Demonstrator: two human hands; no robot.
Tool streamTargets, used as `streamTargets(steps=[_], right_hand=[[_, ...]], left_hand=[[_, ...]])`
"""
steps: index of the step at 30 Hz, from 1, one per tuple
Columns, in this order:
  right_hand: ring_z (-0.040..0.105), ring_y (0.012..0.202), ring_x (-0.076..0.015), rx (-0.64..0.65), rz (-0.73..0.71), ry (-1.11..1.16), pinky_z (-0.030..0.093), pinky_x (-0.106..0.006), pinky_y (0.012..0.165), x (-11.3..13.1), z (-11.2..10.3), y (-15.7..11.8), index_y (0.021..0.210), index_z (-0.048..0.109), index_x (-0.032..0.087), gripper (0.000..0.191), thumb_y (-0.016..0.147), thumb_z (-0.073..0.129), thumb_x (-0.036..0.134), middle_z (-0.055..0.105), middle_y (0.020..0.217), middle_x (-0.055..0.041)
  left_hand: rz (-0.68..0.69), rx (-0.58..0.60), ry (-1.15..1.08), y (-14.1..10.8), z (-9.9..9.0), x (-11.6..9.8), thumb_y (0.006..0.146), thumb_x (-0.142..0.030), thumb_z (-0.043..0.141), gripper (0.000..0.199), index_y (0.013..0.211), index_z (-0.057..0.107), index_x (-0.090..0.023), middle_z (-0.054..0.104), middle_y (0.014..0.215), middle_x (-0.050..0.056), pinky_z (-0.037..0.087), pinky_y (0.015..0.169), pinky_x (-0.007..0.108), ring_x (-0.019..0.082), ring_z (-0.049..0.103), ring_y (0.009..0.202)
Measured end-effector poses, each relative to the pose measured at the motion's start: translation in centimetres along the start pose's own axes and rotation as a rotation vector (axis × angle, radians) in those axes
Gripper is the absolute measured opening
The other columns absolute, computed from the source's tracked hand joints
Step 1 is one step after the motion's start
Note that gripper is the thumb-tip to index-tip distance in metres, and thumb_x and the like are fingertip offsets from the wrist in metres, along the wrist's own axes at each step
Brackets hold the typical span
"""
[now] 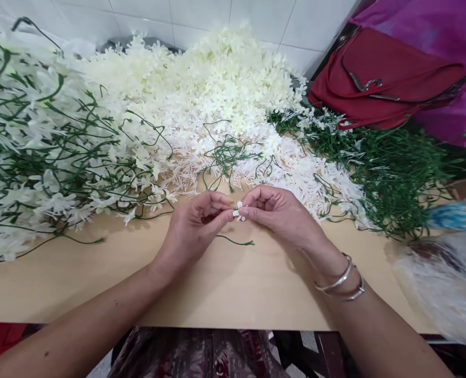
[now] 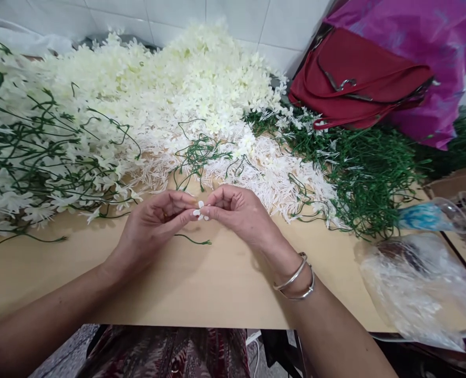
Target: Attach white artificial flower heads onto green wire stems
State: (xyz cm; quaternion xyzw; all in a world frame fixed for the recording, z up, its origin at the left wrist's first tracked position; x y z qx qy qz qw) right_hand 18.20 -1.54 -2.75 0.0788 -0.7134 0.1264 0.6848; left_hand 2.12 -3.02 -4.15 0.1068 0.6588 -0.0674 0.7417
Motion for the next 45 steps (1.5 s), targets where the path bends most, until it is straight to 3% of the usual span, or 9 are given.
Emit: streamTargets(steps=[4,9,15,19,22,26,37,45], right_hand=[[0.058,0.062,-0.0111,0.029,0.010,-0.019,0.044,-0.026,0.059,-0.1,0.2,0.0,0.077,0.070,0.019,0.028,0.078,0.090,0.037,0.069,0.069,0.0014],[0.051,0.055,-0.0090,0.007,0.018,-0.086,0.039,-0.025,0.053,0.0,0.3,0.0,0.075,0.069,0.018,0.030,0.079,0.089,0.040,0.064,0.063,0.0032],[0.060,0.060,-0.0113,-0.028,0.009,0.092,0.049,-0.027,0.062,-0.3,-0.3,0.4,0.077,0.071,0.020,0.035,0.071,0.095,0.045,0.069,0.064,0.0025],[0.065,0.064,-0.0137,-0.038,0.041,0.140,0.055,-0.029,0.068,-0.6,-0.6,0.4,0.077,0.073,0.021,0.036,0.065,0.099,0.044,0.072,0.066,0.0018],[0.069,0.070,-0.0153,-0.024,0.057,0.104,0.057,-0.030,0.072,-0.5,-0.5,0.3,0.081,0.076,0.021,0.034,0.068,0.097,0.044,0.075,0.071,0.0004],[0.071,0.074,-0.0151,-0.016,0.065,0.110,0.057,-0.030,0.075,-0.4,-0.4,0.1,0.089,0.078,0.022,0.033,0.070,0.097,0.040,0.077,0.078,0.0000],[0.068,0.073,-0.0162,-0.064,-0.035,-0.062,0.055,-0.031,0.069,-0.1,-0.3,0.2,0.082,0.076,0.021,0.021,0.081,0.088,0.039,0.076,0.078,-0.0021],[0.067,0.070,-0.0159,-0.040,-0.029,-0.080,0.055,-0.031,0.067,-0.1,0.0,0.2,0.081,0.075,0.022,0.021,0.083,0.086,0.040,0.076,0.077,-0.0024]], left_hand=[[0.010,0.047,0.009,0.0,0.1,0.0,0.090,-0.024,0.078,0.015,0.099,0.067,-0.018,0.080,0.086,0.004,0.060,0.074,0.025,0.016,0.077,0.082],[0.042,0.019,0.069,0.1,-0.1,0.1,0.089,-0.020,0.077,0.012,0.093,0.066,-0.018,0.075,0.082,0.001,0.057,0.068,0.021,0.012,0.072,0.075],[0.057,0.044,0.091,0.2,0.4,0.0,0.092,-0.027,0.076,0.025,0.113,0.067,-0.018,0.080,0.103,0.008,0.064,0.087,0.031,0.019,0.078,0.094],[0.088,0.059,0.269,0.0,0.3,-0.6,0.097,-0.029,0.070,0.015,0.108,0.073,-0.018,0.081,0.096,0.007,0.064,0.076,0.029,0.017,0.077,0.082],[0.082,0.033,0.277,0.1,-0.1,-1.0,0.099,-0.029,0.066,0.013,0.098,0.074,-0.019,0.080,0.086,0.004,0.060,0.066,0.024,0.015,0.076,0.073],[0.034,0.008,0.239,0.3,-0.4,-1.0,0.099,-0.031,0.066,0.015,0.095,0.072,-0.018,0.078,0.083,0.003,0.059,0.065,0.023,0.014,0.075,0.072],[0.042,0.007,0.285,0.0,-0.2,-1.0,0.101,-0.027,0.062,0.014,0.094,0.068,-0.018,0.077,0.084,0.002,0.057,0.066,0.023,0.013,0.074,0.072],[0.065,0.013,0.419,-0.2,-0.4,-0.9,0.102,-0.028,0.061,0.014,0.094,0.069,-0.020,0.076,0.076,0.000,0.051,0.064,0.024,0.014,0.071,0.070]])
Point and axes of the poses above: each hand's wrist, its own y-axis towards the middle knuckle, its own z-axis out of the palm, x = y × z, the point moved 7 cm from there along y, towards the middle knuckle
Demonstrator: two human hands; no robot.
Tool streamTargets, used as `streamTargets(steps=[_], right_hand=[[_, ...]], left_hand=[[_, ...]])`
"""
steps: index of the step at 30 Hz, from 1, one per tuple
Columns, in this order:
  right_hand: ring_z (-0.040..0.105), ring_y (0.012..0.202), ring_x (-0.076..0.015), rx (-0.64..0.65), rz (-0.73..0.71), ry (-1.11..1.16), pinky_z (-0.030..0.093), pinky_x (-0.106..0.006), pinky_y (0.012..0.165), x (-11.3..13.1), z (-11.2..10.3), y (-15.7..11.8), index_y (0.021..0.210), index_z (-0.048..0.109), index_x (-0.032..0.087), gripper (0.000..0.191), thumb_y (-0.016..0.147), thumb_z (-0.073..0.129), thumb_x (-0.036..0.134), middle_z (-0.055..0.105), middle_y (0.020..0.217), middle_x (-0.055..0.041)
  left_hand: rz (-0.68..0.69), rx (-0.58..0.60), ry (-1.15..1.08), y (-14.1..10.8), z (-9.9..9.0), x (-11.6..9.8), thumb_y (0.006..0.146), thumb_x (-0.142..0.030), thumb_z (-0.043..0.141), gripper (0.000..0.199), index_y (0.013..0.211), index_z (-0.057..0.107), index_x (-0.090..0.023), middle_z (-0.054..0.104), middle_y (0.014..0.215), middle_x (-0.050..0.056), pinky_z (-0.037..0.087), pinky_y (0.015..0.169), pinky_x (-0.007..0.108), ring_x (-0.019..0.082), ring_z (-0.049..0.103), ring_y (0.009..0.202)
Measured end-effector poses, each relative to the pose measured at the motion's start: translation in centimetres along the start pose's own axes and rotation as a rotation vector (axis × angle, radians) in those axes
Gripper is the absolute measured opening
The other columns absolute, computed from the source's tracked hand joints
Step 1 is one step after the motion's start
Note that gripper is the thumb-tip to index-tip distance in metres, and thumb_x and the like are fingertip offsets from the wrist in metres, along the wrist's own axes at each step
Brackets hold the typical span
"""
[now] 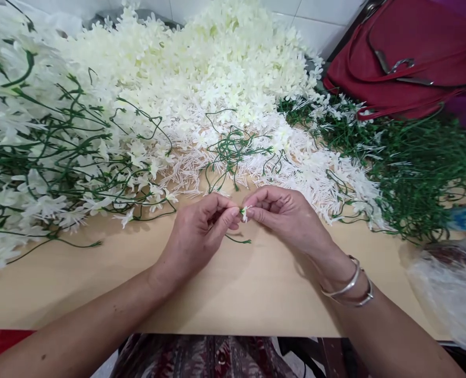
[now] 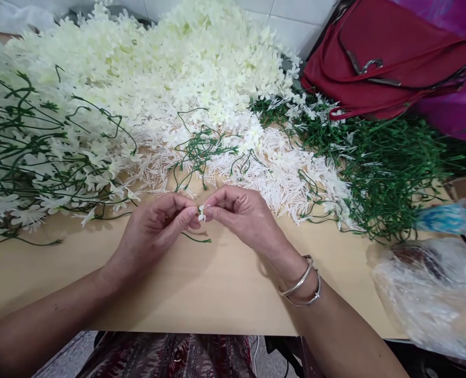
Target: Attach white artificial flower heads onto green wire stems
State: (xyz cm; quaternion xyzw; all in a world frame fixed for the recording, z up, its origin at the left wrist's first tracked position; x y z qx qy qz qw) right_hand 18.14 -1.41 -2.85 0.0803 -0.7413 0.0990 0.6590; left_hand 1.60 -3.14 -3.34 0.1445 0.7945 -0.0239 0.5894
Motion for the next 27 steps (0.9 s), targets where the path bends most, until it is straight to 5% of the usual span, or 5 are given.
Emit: streamTargets(steps=[16,21,27], right_hand=[[0.056,0.067,-0.0131,-0.071,-0.036,0.064,0.046,-0.028,0.062,0.3,-0.2,0.2,0.090,0.073,0.022,0.029,0.078,0.090,0.042,0.066,0.076,0.0018],[0.054,0.068,-0.0136,-0.184,-0.110,0.016,0.042,-0.027,0.061,-0.5,-0.9,0.3,0.095,0.072,0.021,0.027,0.087,0.082,0.045,0.064,0.077,0.0012],[0.058,0.075,-0.0150,-0.050,-0.287,-0.334,0.047,-0.031,0.069,0.3,-0.5,0.9,0.098,0.075,0.020,0.012,0.092,0.074,0.030,0.065,0.095,-0.0041]], left_hand=[[0.008,-0.040,-0.103,-0.2,-0.6,-0.9,0.101,-0.030,0.061,0.015,0.091,0.066,-0.020,0.071,0.077,0.001,0.052,0.065,0.026,0.015,0.067,0.070],[0.144,0.052,0.271,-1.8,-1.6,-2.3,0.098,-0.022,0.064,0.013,0.092,0.075,-0.022,0.075,0.092,0.004,0.054,0.074,0.030,0.019,0.069,0.082],[0.255,0.081,0.435,-4.3,-3.1,-2.0,0.106,-0.022,0.055,0.024,0.120,0.074,-0.023,0.074,0.115,0.009,0.058,0.091,0.035,0.022,0.073,0.104]])
Point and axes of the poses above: each hand's wrist, its own y-axis towards the middle knuckle, its own z-axis out of the palm, x = y × z, the point moved 7 cm from there along y, towards the middle knuckle
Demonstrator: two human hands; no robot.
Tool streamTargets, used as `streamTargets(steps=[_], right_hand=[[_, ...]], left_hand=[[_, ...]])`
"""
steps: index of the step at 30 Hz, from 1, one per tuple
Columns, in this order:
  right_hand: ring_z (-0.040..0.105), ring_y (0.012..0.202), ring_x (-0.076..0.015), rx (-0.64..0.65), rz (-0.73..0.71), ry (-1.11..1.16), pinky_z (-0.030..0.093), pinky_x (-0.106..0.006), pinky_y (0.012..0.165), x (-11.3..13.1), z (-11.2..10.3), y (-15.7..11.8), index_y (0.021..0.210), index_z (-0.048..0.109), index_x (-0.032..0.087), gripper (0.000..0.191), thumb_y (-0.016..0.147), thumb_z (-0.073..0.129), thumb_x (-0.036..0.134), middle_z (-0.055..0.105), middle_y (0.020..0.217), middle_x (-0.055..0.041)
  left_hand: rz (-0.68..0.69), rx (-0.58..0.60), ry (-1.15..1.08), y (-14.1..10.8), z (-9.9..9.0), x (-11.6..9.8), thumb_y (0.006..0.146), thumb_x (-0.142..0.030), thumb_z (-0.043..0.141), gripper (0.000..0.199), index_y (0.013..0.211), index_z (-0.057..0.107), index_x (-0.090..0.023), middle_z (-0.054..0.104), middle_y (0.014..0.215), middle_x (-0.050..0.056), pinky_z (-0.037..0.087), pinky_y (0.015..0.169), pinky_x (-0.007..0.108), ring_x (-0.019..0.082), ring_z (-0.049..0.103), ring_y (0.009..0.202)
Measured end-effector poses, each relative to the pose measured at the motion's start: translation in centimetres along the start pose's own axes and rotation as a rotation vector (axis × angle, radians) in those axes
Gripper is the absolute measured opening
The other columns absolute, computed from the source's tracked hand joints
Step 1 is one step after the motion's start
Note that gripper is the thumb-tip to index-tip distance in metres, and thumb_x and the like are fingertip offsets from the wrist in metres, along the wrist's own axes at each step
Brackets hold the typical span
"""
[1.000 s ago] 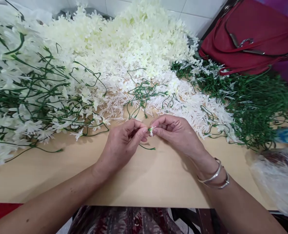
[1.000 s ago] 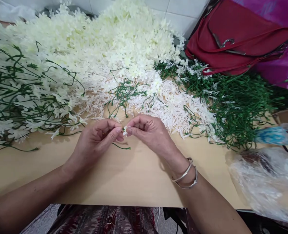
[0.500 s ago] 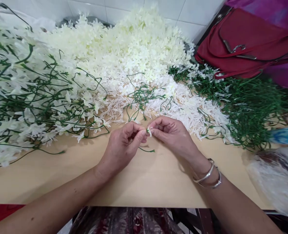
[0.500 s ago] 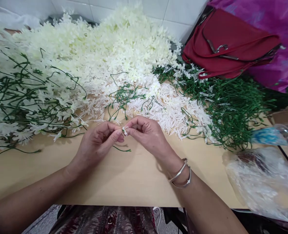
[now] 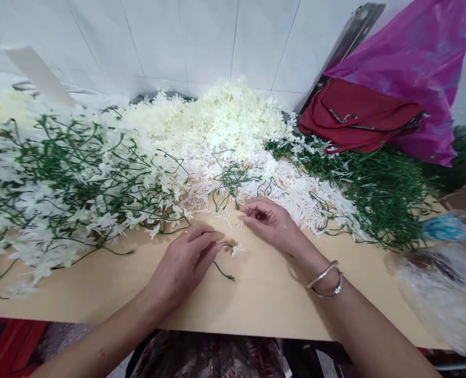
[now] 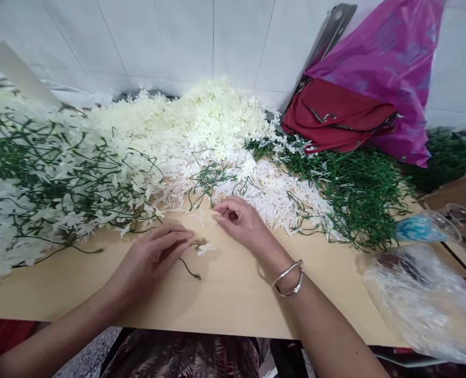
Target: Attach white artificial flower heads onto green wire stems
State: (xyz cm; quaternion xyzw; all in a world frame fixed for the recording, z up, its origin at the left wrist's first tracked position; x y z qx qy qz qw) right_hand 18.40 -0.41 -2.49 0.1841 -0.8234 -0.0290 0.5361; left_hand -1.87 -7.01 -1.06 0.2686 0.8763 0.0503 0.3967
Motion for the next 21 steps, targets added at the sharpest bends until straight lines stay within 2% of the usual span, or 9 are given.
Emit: streamTargets(steps=[3,5,9,13,16,21], right_hand=[[0.061,0.082,-0.0173,0.114,-0.088,-0.064,0.049,-0.034,0.074,0.7,0.4,0.3,0.088,0.076,0.022,0.003,0.090,0.073,0.020,0.065,0.098,-0.0056],[0.061,0.087,-0.0190,0.127,-0.095,-0.087,0.049,-0.034,0.074,1.0,0.5,0.3,0.081,0.073,0.022,0.012,0.092,0.070,0.017,0.065,0.095,-0.0057],[0.060,0.085,-0.0189,0.081,-0.093,-0.066,0.047,-0.033,0.074,1.4,0.4,0.3,0.083,0.069,0.021,0.011,0.093,0.068,0.016,0.064,0.096,-0.0057],[0.060,0.084,-0.0185,0.035,-0.086,-0.045,0.047,-0.033,0.074,1.0,0.0,0.1,0.085,0.065,0.021,0.011,0.096,0.066,0.020,0.065,0.095,-0.0053],[0.060,0.081,-0.0177,0.007,-0.069,-0.025,0.046,-0.032,0.072,0.5,-0.3,0.0,0.088,0.066,0.022,0.009,0.097,0.065,0.022,0.066,0.096,-0.0053],[0.061,0.082,-0.0184,-0.022,-0.002,0.052,0.045,-0.033,0.072,-0.4,-0.7,-0.3,0.088,0.068,0.023,0.008,0.096,0.067,0.025,0.068,0.094,-0.0045]], left_hand=[[0.063,-0.083,0.091,0.3,-1.1,-0.1,0.107,-0.021,0.052,0.023,0.121,0.070,-0.020,0.073,0.117,0.011,0.059,0.093,0.036,0.023,0.073,0.107],[0.088,-0.117,0.203,1.5,-1.6,-0.3,0.106,-0.019,0.051,0.023,0.122,0.068,-0.018,0.073,0.121,0.013,0.058,0.095,0.039,0.026,0.072,0.110],[-0.034,-0.017,0.401,5.6,-1.1,0.4,0.106,-0.018,0.052,0.025,0.127,0.065,-0.014,0.072,0.125,0.016,0.057,0.093,0.041,0.029,0.073,0.108],[-0.099,0.036,0.446,8.7,-0.2,0.9,0.105,-0.017,0.055,0.027,0.130,0.064,-0.015,0.077,0.114,0.013,0.057,0.082,0.038,0.028,0.075,0.096],[-0.128,0.050,0.452,9.5,0.0,1.5,0.103,-0.015,0.057,0.026,0.127,0.066,-0.018,0.080,0.109,0.009,0.055,0.079,0.035,0.027,0.076,0.093],[-0.186,0.041,0.455,9.4,-1.2,2.6,0.105,-0.019,0.054,0.022,0.124,0.066,-0.019,0.079,0.114,0.009,0.055,0.081,0.037,0.028,0.076,0.096]])
Point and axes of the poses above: each hand's wrist, its own y-axis towards the middle knuckle, its own z-axis out of the palm, x = y × z, the point moved 7 cm from there along y, towards the middle knuckle
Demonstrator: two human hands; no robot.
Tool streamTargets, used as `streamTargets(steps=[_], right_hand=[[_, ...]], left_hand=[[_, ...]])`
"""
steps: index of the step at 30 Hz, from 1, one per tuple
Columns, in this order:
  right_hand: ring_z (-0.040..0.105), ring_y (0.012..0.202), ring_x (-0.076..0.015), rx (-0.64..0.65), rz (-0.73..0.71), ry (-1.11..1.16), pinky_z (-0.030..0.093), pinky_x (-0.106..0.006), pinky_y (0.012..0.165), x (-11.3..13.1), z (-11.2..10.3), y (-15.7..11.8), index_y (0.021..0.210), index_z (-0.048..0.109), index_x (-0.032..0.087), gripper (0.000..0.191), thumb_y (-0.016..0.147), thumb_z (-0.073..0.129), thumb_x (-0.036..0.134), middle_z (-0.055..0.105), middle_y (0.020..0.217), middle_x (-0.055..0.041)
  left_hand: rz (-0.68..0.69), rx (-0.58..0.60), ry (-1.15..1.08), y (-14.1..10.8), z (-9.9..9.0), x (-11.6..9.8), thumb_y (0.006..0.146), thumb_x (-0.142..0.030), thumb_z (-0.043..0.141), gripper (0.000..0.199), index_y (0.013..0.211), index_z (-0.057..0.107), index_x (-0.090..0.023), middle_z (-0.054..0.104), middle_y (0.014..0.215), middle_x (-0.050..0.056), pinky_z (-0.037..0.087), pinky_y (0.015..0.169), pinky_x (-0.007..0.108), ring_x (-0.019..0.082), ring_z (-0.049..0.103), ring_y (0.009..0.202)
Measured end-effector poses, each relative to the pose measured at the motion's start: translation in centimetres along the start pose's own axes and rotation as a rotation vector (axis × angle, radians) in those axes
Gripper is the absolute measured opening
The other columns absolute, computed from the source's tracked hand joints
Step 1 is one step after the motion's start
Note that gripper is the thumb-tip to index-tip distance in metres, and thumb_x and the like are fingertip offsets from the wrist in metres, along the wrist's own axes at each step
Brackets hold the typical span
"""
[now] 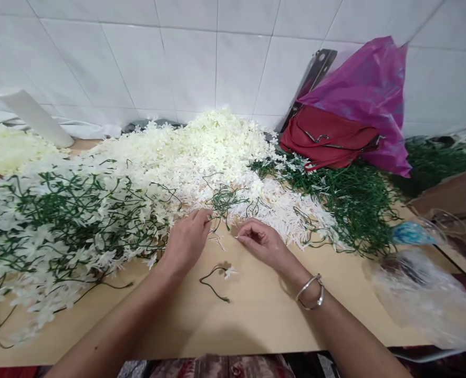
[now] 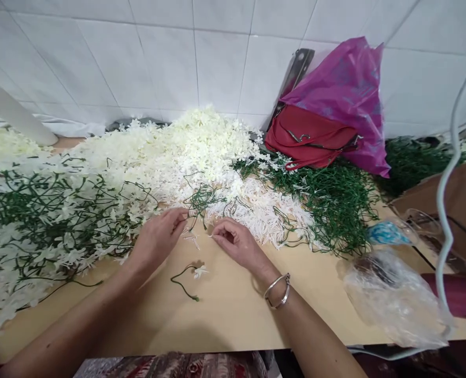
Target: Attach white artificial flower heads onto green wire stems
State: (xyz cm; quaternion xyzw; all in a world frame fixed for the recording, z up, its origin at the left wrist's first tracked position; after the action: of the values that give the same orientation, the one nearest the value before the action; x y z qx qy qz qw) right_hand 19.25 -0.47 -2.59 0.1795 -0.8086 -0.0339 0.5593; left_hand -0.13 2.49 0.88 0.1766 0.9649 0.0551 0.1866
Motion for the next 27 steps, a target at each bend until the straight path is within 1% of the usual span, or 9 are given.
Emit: streamTargets(steps=[3,6,10,13,16,20,23,25,27], right_hand=[[0.060,0.081,-0.0182,-0.019,0.067,0.054,0.045,-0.033,0.072,-0.5,-0.2,-0.3,0.088,0.069,0.023,0.008,0.095,0.069,0.028,0.068,0.091,-0.0036],[0.059,0.078,-0.0168,-0.051,0.145,0.121,0.045,-0.032,0.070,-0.9,-0.2,-0.6,0.090,0.071,0.023,0.007,0.094,0.070,0.028,0.068,0.088,-0.0022],[0.060,0.076,-0.0154,-0.089,0.244,0.243,0.046,-0.031,0.070,-0.9,-0.4,-1.1,0.097,0.074,0.024,0.008,0.092,0.073,0.029,0.068,0.086,-0.0010],[0.059,0.076,-0.0152,-0.041,0.244,0.260,0.045,-0.030,0.070,-0.1,-0.5,-1.4,0.090,0.075,0.022,0.005,0.089,0.075,0.027,0.068,0.085,-0.0016],[0.057,0.072,-0.0144,-0.052,0.259,0.326,0.043,-0.029,0.067,0.4,-1.1,-1.7,0.087,0.071,0.022,0.007,0.089,0.075,0.028,0.064,0.080,0.0001],[0.053,0.071,-0.0137,-0.165,0.273,0.374,0.040,-0.026,0.065,0.2,-3.0,-2.0,0.088,0.068,0.022,0.014,0.092,0.076,0.034,0.061,0.081,0.0004],[0.051,0.069,-0.0137,-0.207,0.261,0.377,0.038,-0.025,0.064,0.0,-4.0,-2.1,0.090,0.067,0.023,0.017,0.094,0.075,0.038,0.060,0.080,0.0007],[0.052,0.071,-0.0143,-0.197,0.250,0.390,0.040,-0.026,0.065,0.0,-4.1,-2.2,0.090,0.067,0.023,0.017,0.094,0.075,0.038,0.061,0.082,0.0002],[0.053,0.073,-0.0152,-0.184,0.244,0.391,0.041,-0.027,0.067,0.3,-3.9,-2.2,0.090,0.068,0.023,0.016,0.094,0.075,0.037,0.062,0.084,-0.0008]], left_hand=[[0.034,-0.081,-0.003,-0.4,-1.0,0.2,0.106,-0.021,0.054,0.024,0.127,0.064,-0.017,0.074,0.123,0.013,0.056,0.087,0.040,0.029,0.074,0.103],[0.215,-0.204,-0.034,-1.8,-2.2,-0.9,0.106,-0.020,0.055,0.024,0.128,0.063,-0.017,0.070,0.130,0.014,0.055,0.096,0.040,0.029,0.070,0.118],[0.391,-0.178,-0.131,-3.8,-2.1,-2.5,0.108,-0.019,0.051,0.021,0.125,0.064,-0.018,0.071,0.126,0.010,0.056,0.098,0.035,0.023,0.070,0.117],[0.464,-0.165,-0.192,-3.7,-1.5,-3.5,0.108,-0.016,0.050,0.021,0.124,0.063,-0.017,0.073,0.123,0.010,0.057,0.096,0.034,0.022,0.071,0.115],[0.535,-0.151,-0.209,-2.1,-0.9,-5.0,0.107,-0.014,0.049,0.021,0.123,0.063,-0.014,0.074,0.121,0.011,0.058,0.096,0.035,0.023,0.071,0.115],[0.555,-0.088,-0.199,1.1,-0.6,-6.4,0.108,-0.014,0.047,0.023,0.121,0.065,-0.013,0.073,0.123,0.013,0.059,0.096,0.038,0.025,0.071,0.113],[0.415,-0.069,-0.130,4.4,-1.2,-5.7,0.106,-0.013,0.048,0.024,0.123,0.066,-0.011,0.072,0.124,0.015,0.059,0.093,0.039,0.026,0.072,0.108],[0.277,-0.049,-0.045,7.1,-1.5,-4.7,0.105,-0.011,0.049,0.026,0.124,0.066,-0.010,0.071,0.123,0.017,0.058,0.091,0.040,0.028,0.072,0.106],[0.193,-0.024,0.011,9.6,-1.6,-4.1,0.103,-0.008,0.050,0.027,0.124,0.067,-0.009,0.071,0.121,0.017,0.057,0.090,0.040,0.028,0.071,0.104]])
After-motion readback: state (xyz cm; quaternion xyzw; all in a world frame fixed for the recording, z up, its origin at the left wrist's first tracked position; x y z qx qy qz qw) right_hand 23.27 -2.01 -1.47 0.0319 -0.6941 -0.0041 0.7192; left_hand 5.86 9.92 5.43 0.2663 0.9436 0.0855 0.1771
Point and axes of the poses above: each hand's wrist, its own y-axis towards the middle knuckle, its own z-axis out of the palm, x = y × z, the point moved 7 cm from there along y, towards the middle knuckle
